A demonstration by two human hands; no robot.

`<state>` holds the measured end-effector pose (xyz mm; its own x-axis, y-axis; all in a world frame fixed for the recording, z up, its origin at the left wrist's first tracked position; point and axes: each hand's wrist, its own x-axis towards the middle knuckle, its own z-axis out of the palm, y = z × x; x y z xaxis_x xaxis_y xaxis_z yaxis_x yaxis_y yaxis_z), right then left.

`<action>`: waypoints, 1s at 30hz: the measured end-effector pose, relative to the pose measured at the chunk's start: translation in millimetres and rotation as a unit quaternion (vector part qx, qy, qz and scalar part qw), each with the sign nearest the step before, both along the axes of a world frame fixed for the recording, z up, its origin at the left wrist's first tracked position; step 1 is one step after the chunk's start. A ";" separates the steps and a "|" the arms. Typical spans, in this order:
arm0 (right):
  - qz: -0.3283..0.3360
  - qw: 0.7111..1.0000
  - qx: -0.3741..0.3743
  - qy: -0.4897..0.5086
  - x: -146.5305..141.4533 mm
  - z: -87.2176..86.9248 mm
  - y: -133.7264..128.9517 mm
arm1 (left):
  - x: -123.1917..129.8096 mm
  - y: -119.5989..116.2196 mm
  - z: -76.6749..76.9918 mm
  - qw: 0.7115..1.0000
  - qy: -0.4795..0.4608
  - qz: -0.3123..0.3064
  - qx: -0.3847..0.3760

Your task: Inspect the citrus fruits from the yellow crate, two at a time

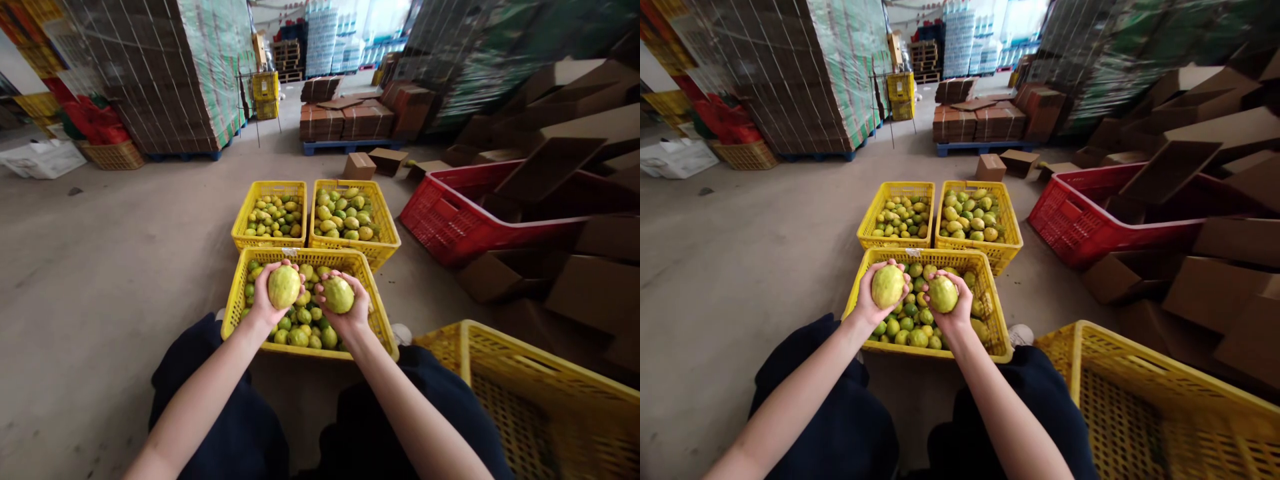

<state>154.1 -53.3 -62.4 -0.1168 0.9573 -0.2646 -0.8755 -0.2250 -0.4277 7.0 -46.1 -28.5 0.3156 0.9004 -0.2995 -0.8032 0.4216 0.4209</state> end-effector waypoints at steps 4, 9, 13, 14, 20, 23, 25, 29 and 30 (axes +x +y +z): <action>0.012 0.999 -0.038 -0.010 0.1 -0.7 1.5 | 0.5 0.4 -0.4 1.000 -0.006 0.009 -0.026; -0.002 0.997 -0.077 -0.002 -2.3 -1.8 4.3 | 3.1 0.8 2.7 0.996 -0.080 0.001 -0.028; -0.018 0.994 -0.112 -0.006 -1.9 -1.7 5.3 | 6.2 2.7 2.7 0.996 -0.070 0.022 -0.042; -0.014 0.993 -0.120 -0.006 -1.3 -1.8 5.5 | 6.8 3.3 1.6 0.996 -0.063 0.029 -0.053; 0.032 0.984 -0.176 -0.018 1.4 -4.8 7.6 | 8.5 4.2 -7.3 0.995 -0.069 0.008 -0.072; 0.046 0.980 -0.188 -0.036 1.0 -6.8 8.3 | 8.2 4.6 -8.5 0.994 -0.087 -0.023 -0.068; 0.054 0.979 -0.190 -0.046 0.3 -7.2 8.2 | 8.3 5.5 -8.0 0.993 -0.095 -0.023 -0.067; 0.040 0.979 -0.196 -0.047 -2.5 -4.5 6.7 | 10.1 6.4 -6.7 0.996 -0.078 -0.020 -0.046; 0.029 0.980 -0.189 -0.043 -3.4 -3.3 6.3 | 10.6 6.1 -6.4 0.996 -0.073 -0.022 -0.038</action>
